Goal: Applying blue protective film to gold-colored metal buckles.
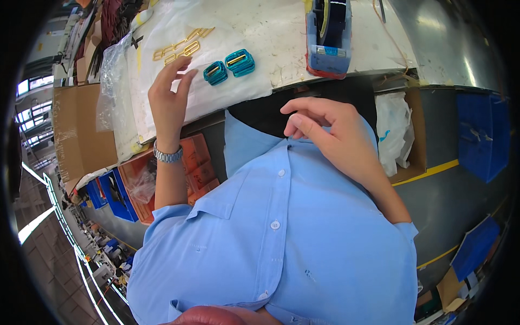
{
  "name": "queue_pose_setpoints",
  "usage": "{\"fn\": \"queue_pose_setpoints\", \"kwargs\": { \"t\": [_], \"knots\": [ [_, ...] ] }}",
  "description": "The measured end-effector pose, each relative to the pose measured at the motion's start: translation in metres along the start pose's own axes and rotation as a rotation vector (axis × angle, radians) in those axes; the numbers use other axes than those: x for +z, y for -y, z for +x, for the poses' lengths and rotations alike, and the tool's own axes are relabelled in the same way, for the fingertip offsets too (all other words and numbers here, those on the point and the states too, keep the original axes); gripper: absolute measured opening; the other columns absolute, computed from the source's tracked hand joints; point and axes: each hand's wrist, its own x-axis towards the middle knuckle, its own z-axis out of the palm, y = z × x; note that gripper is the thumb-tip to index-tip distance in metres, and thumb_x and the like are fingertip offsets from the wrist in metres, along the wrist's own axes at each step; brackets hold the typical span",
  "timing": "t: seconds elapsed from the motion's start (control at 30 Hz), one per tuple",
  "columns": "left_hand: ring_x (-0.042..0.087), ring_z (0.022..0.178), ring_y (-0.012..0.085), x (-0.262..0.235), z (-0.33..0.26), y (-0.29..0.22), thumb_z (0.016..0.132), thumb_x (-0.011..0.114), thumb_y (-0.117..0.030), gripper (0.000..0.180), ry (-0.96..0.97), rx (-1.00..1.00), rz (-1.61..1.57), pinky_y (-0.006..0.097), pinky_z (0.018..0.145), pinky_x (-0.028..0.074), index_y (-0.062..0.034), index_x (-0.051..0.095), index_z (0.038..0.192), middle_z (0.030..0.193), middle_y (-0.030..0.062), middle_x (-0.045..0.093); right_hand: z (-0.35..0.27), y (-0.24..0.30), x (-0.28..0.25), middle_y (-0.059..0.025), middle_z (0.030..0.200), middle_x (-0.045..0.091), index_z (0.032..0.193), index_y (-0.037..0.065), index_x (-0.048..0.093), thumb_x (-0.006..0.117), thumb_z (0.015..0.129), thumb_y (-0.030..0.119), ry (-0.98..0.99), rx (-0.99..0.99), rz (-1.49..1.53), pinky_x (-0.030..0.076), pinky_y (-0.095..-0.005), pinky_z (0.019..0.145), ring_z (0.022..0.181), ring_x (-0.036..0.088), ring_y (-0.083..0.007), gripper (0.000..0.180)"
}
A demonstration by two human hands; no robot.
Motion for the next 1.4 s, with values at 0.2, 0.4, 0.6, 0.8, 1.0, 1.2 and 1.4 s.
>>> {"fn": "queue_pose_setpoints", "kwargs": {
  "t": [0.2, 0.4, 0.6, 0.8, 1.0, 1.2, 1.4],
  "knots": [
    [0.073, 0.095, 0.0275, -0.001, 0.052, 0.044, 0.098, 0.077, -0.012, 0.013, 0.176, 0.259, 0.377, 0.039, 0.082, 0.058, -0.0055, 0.077, 0.11, 0.103, 0.0099, 0.078, -0.005, 0.016, -0.035, -0.0001, 0.091, 0.074, 0.119, 0.001, 0.077, 0.07, 0.108, 0.012, -0.488, -0.293, 0.0, 0.047, -0.02, 0.07, 0.077, 0.062, -0.004, 0.017],
    [0.069, 0.095, 0.0301, 0.004, 0.065, 0.046, 0.094, 0.075, -0.008, 0.007, 0.324, 0.339, 0.485, 0.044, 0.079, 0.056, -0.0057, 0.073, 0.1, 0.097, 0.01, 0.074, 0.019, 0.006, -0.051, -0.0008, 0.108, 0.07, 0.112, 0.002, 0.076, 0.08, 0.102, 0.026, -0.597, -0.311, -0.107, 0.048, -0.0221, 0.071, 0.076, 0.062, -0.0056, 0.026],
    [0.072, 0.089, 0.0147, -0.026, 0.08, 0.007, 0.1, 0.076, -0.007, 0.01, 0.153, -0.044, 0.077, 0.03, 0.08, 0.057, -0.0005, 0.075, 0.107, 0.099, 0.0081, 0.078, 0.037, -0.004, -0.051, -0.0061, 0.106, 0.065, 0.106, 0.001, 0.074, 0.083, 0.099, 0.033, -0.632, -0.311, -0.262, 0.052, -0.0284, 0.07, 0.074, 0.064, -0.011, 0.034],
    [0.071, 0.105, 0.0125, 0.007, 0.069, -0.144, 0.103, 0.072, 0.0, 0.01, 0.519, -0.007, -1.077, 0.028, 0.097, 0.057, 0.0055, 0.071, 0.112, 0.125, 0.0117, 0.075, 0.045, -0.007, -0.052, -0.0074, 0.098, 0.064, 0.106, 0.001, 0.073, 0.083, 0.097, 0.032, -0.628, -0.28, -0.393, 0.054, -0.0311, 0.069, 0.072, 0.065, -0.0155, 0.034],
    [0.074, 0.118, 0.0183, 0.055, 0.125, -0.167, 0.108, 0.068, -0.006, 0.021, 0.601, 0.151, -0.986, 0.035, 0.108, 0.056, 0.0071, 0.07, 0.125, 0.134, 0.0176, 0.075, 0.046, -0.004, -0.049, -0.0106, 0.101, 0.065, 0.109, -0.003, 0.072, 0.083, 0.096, 0.031, -0.587, -0.236, -0.261, 0.057, -0.0352, 0.059, 0.066, 0.073, -0.0204, 0.038],
    [0.067, 0.1, 0.0077, 0.053, 0.139, -0.172, 0.109, 0.067, -0.004, 0.008, 0.563, 0.113, -0.831, 0.023, 0.093, 0.053, 0.004, 0.068, 0.111, 0.117, 0.0089, 0.078, 0.046, -0.002, -0.043, -0.0018, 0.102, 0.064, 0.109, -0.002, 0.076, 0.086, 0.093, 0.022, -0.617, -0.285, -0.273, 0.046, -0.0268, 0.072, 0.072, 0.05, -0.0086, 0.03],
    [0.07, 0.102, 0.0098, 0.045, 0.13, -0.178, 0.109, 0.069, -0.008, 0.012, 0.472, 0.061, -0.834, 0.026, 0.095, 0.055, 0.0034, 0.07, 0.111, 0.114, 0.0096, 0.078, 0.048, -0.002, -0.04, -0.0045, 0.086, 0.065, 0.103, -0.004, 0.075, 0.081, 0.096, 0.013, -0.568, -0.391, -0.028, 0.06, -0.0301, 0.072, 0.077, 0.072, -0.013, 0.019]
  ]
}}
